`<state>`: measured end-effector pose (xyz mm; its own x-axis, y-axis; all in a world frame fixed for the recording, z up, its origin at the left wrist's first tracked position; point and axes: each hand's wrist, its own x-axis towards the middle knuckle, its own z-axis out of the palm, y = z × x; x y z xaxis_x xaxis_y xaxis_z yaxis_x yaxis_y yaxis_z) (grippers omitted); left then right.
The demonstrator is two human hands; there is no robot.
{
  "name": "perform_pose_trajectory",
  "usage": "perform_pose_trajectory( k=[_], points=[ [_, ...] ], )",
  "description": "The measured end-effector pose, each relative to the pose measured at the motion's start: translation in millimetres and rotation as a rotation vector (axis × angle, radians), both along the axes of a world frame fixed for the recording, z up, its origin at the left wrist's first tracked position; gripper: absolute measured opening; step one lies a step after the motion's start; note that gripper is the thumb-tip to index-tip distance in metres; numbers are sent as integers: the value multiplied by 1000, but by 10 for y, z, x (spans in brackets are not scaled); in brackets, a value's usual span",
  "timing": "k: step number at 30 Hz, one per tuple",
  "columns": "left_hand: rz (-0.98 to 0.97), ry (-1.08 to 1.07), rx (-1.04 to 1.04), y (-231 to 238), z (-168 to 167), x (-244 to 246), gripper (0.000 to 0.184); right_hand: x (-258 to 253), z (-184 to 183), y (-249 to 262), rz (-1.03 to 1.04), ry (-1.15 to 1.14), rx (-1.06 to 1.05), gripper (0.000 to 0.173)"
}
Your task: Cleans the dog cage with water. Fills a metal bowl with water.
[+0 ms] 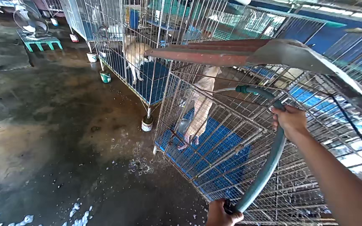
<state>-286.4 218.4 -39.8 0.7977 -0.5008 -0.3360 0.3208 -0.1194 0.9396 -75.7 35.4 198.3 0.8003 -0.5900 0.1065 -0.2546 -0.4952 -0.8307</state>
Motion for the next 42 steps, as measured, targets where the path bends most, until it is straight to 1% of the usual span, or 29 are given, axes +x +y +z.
perform_pose_trajectory(
  k=[5, 11, 18, 22, 30, 36, 42],
  points=[
    [-13, -5, -6, -19, 19, 6, 38, 1, 35, 19, -10, 27, -14, 21],
    [7, 25, 32, 30, 27, 100, 39, 30, -11, 6, -19, -94, -37, 32],
    [69, 7, 36, 49, -88, 181, 40, 51, -99, 32, -49, -209, -91, 36],
    [83, 5, 29, 67, -136, 221, 39, 70, -144, 15, -66, -225, -112, 39],
    [46, 6, 12, 53, -104, 166, 39, 21, -105, -81, -108, -68, -203, 39],
    [49, 122, -79, 4, -150, 139, 34, -31, -34, -86, -172, 44, -196, 34],
    [15, 158, -108, 9, -107, 131, 33, -36, -52, -173, -196, 100, -199, 31]
  ],
)
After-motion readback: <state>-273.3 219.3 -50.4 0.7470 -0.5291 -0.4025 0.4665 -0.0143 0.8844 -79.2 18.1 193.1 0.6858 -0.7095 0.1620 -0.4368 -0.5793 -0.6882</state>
